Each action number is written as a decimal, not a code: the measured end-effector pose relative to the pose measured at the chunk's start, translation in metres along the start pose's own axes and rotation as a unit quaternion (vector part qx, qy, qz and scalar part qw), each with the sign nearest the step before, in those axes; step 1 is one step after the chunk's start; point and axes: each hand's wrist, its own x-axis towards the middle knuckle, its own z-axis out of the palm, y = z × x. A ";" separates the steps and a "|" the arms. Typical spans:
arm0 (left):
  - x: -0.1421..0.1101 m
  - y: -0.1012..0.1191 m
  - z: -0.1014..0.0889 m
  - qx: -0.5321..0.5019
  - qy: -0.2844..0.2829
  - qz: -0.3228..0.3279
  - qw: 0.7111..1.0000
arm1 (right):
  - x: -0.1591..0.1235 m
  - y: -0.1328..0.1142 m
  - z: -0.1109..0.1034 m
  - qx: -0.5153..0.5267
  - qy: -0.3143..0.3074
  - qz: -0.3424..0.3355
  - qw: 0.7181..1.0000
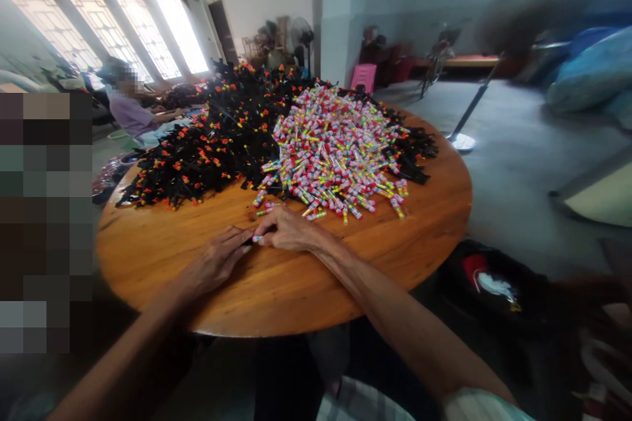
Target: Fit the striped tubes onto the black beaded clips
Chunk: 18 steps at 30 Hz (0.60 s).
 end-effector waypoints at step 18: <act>-0.209 0.015 -0.071 0.251 0.201 -0.468 0.823 | 0.014 0.020 0.013 -0.441 0.076 -0.054 0.893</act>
